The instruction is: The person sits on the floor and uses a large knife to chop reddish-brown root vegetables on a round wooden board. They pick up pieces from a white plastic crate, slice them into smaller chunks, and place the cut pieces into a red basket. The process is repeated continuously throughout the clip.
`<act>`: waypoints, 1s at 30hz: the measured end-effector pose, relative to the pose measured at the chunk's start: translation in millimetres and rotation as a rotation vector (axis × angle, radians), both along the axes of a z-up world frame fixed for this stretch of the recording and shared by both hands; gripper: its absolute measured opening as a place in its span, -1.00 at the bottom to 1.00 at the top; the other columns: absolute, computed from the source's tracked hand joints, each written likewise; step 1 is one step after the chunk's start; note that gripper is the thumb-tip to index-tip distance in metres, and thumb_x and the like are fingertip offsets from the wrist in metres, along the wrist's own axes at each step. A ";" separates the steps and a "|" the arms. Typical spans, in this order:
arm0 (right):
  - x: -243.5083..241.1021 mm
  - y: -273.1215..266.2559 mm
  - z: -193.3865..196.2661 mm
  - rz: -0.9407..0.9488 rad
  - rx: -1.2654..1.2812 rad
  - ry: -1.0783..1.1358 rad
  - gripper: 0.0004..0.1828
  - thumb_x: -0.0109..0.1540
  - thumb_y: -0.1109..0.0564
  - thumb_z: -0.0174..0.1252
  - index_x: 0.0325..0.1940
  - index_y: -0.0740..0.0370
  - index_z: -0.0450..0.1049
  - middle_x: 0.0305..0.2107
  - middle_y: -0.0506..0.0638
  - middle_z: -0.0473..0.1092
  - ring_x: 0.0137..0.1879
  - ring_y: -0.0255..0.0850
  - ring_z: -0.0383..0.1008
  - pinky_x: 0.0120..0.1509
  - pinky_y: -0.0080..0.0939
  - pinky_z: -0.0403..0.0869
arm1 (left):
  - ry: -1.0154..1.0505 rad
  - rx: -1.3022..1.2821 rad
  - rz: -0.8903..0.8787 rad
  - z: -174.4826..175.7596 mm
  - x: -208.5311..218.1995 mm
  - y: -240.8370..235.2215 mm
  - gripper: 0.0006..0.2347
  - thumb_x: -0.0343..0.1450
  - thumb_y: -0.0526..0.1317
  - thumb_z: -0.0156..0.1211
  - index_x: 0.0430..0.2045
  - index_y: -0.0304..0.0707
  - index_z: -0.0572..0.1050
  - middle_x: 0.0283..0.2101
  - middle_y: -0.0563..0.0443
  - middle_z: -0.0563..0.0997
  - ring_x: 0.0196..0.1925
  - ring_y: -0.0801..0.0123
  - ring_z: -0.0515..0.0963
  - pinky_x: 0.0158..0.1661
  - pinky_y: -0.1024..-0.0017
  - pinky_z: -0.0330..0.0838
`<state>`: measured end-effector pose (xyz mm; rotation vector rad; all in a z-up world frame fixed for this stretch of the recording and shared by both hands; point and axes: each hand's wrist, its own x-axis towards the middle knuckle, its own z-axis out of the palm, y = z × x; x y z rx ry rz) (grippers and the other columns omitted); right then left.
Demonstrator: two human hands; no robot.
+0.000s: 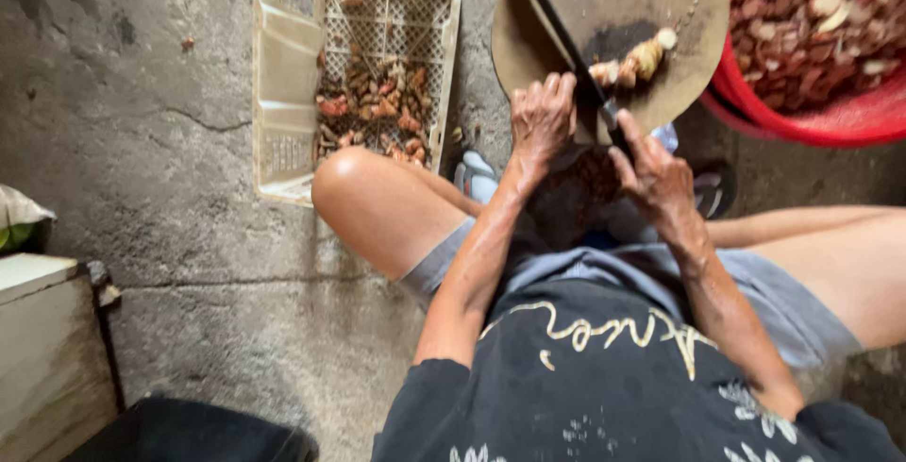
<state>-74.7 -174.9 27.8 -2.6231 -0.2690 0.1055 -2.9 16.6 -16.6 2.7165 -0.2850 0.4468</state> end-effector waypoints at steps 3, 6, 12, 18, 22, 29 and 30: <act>-10.4 -8.6 3.0 -0.024 0.189 0.011 -0.36 0.40 0.04 0.19 0.55 0.06 0.22 -0.08 0.30 0.48 -0.04 0.22 0.55 -0.01 0.12 0.52 | -0.008 -0.042 0.005 -4.2 -11.3 -1.4 -0.84 0.34 -0.24 0.23 -0.25 -0.10 0.45 -0.34 0.05 0.48 -0.26 0.19 0.53 -0.20 0.18 0.32; -8.6 -12.0 16.4 -0.011 0.252 -0.078 -0.35 0.43 0.08 0.19 0.59 0.09 0.18 0.02 0.31 0.47 0.05 0.22 0.56 0.06 0.09 0.53 | 0.002 -0.048 -0.020 -11.3 -11.0 2.7 -0.84 0.35 -0.25 0.19 -0.22 -0.08 0.47 -0.34 0.07 0.49 -0.27 0.24 0.52 -0.20 0.22 0.32; -13.8 -16.7 40.1 0.003 0.052 -0.109 -0.32 0.42 0.03 0.23 0.60 0.02 0.17 -0.18 0.19 0.48 -0.27 0.10 0.55 -0.25 0.02 0.52 | 0.157 -0.185 -0.056 -19.5 -11.5 13.5 -0.94 0.49 -0.26 0.14 -0.22 -0.14 0.46 -0.28 0.06 0.57 -0.31 0.32 0.58 -0.16 0.25 0.39; -27.8 -11.5 14.7 0.068 -0.270 -0.085 -0.33 0.36 -0.07 0.23 0.55 -0.08 0.24 -0.34 0.14 0.43 -0.46 0.03 0.49 -0.46 -0.01 0.45 | 0.142 -0.396 0.089 -10.9 -13.5 21.0 -0.95 0.48 -0.26 0.13 -0.25 -0.14 0.46 -0.26 0.02 0.59 -0.24 0.24 0.63 -0.18 0.23 0.43; -29.6 -17.1 -3.7 0.014 -0.052 -0.003 -0.35 0.40 -0.05 0.21 0.57 -0.02 0.24 -0.28 0.18 0.48 -0.29 0.13 0.54 -0.24 0.06 0.50 | 0.083 -0.109 0.007 -8.7 -8.2 6.0 -0.91 0.40 -0.24 0.14 -0.29 -0.14 0.46 -0.32 -0.01 0.55 -0.30 0.16 0.58 -0.23 0.15 0.35; -25.0 -20.1 5.1 -0.263 0.354 0.218 -0.33 0.40 -0.01 0.18 0.59 0.02 0.20 -0.17 0.36 0.50 -0.10 0.14 0.59 0.00 0.01 0.52 | 0.104 -0.051 -0.023 -17.7 2.5 -3.9 -0.96 0.44 -0.21 0.10 -0.36 -0.10 0.44 -0.39 0.02 0.49 -0.33 0.15 0.55 -0.25 0.13 0.32; -26.8 -19.6 10.3 -0.201 0.346 0.081 -0.34 0.42 0.00 0.19 0.59 0.06 0.19 -0.08 0.37 0.49 -0.02 0.15 0.59 0.02 0.02 0.52 | 0.122 -0.069 -0.020 -17.9 4.2 -1.8 -0.95 0.45 -0.20 0.10 -0.36 -0.10 0.45 -0.40 0.02 0.49 -0.35 0.15 0.55 -0.26 0.13 0.33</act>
